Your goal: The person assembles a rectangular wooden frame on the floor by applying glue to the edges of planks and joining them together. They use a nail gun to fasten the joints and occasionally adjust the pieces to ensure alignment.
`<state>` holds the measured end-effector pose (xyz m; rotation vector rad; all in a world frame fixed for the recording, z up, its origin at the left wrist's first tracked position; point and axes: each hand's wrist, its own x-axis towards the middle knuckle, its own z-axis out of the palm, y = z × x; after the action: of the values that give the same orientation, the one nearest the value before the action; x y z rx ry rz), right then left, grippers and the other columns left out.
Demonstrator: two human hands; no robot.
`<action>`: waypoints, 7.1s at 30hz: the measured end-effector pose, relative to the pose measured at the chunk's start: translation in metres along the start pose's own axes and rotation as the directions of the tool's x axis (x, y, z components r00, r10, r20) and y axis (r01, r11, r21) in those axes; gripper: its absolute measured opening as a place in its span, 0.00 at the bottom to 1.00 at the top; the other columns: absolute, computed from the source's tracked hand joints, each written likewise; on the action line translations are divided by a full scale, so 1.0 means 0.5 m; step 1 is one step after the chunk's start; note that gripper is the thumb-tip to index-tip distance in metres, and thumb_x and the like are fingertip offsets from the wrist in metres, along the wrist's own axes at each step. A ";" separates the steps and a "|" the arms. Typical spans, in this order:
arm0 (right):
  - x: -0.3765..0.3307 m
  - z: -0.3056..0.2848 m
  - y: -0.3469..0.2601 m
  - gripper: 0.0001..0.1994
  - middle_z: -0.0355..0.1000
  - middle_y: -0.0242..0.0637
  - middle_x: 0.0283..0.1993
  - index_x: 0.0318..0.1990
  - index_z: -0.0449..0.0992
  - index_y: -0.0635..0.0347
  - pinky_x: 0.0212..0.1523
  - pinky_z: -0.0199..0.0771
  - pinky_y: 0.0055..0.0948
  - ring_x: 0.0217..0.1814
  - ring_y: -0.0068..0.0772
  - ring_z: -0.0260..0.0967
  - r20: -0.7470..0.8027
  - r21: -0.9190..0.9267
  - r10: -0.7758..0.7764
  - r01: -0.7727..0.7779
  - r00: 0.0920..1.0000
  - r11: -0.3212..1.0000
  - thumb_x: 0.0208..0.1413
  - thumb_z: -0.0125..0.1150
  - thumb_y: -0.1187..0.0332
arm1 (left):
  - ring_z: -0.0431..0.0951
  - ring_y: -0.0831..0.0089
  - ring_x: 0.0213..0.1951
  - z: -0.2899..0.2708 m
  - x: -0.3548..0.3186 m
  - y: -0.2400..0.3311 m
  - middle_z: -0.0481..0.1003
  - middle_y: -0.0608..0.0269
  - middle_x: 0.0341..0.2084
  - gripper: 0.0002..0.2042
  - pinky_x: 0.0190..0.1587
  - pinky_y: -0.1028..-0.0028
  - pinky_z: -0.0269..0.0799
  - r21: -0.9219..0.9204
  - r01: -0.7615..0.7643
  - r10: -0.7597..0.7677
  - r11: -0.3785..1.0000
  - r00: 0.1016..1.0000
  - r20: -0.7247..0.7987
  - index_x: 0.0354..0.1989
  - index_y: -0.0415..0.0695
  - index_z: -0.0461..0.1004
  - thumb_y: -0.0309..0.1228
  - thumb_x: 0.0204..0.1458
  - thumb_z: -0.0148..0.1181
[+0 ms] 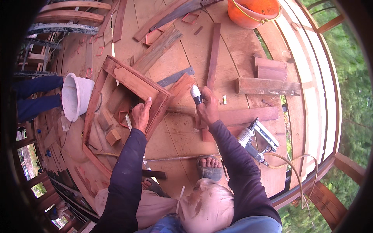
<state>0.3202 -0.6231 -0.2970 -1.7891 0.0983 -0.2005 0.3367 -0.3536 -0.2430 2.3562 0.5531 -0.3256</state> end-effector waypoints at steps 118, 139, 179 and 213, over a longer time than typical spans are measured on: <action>-0.254 0.551 -0.256 0.19 0.76 0.42 0.30 0.38 0.74 0.54 0.35 0.72 0.50 0.36 0.50 0.77 0.988 0.096 0.056 0.846 -0.147 0.524 0.49 0.70 0.51 | 0.65 0.47 0.65 -0.096 -0.735 -1.103 0.61 0.35 0.64 0.54 0.68 0.62 0.60 -0.578 0.485 -0.745 0.656 0.535 -0.397 0.70 0.30 0.48 0.43 0.41 0.77; -0.211 0.529 -0.234 0.16 0.78 0.43 0.35 0.38 0.80 0.53 0.40 0.78 0.48 0.38 0.50 0.78 0.986 0.159 -0.142 0.792 -0.092 0.590 0.46 0.70 0.55 | 0.69 0.48 0.60 -0.422 -0.579 -0.796 0.70 0.43 0.57 0.31 0.63 0.56 0.65 -0.013 0.058 -0.051 0.998 0.736 -0.675 0.60 0.36 0.69 0.38 0.49 0.70; -0.256 0.546 -0.271 0.15 0.73 0.43 0.27 0.30 0.75 0.55 0.27 0.72 0.45 0.27 0.53 0.73 0.982 0.170 -0.160 0.855 -0.104 0.490 0.52 0.71 0.54 | 0.79 0.74 0.47 -0.179 -0.640 -0.884 0.79 0.56 0.48 0.15 0.53 0.74 0.76 -0.821 -0.177 -0.651 0.542 0.529 -0.544 0.55 0.34 0.75 0.24 0.60 0.61; -0.271 0.548 -0.251 0.20 0.70 0.45 0.28 0.29 0.69 0.58 0.30 0.70 0.49 0.29 0.54 0.71 0.995 0.101 -0.032 0.916 -0.096 0.388 0.52 0.70 0.52 | 0.74 0.63 0.57 -0.138 -0.621 -0.925 0.76 0.47 0.52 0.32 0.64 0.65 0.66 -0.903 -0.329 -0.710 0.276 0.564 -0.422 0.59 0.30 0.71 0.45 0.54 0.70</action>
<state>0.2337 -0.3083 -0.2449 -2.2309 -1.9643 0.5504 -0.1482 -0.0884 -0.3394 0.9711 1.1312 0.8990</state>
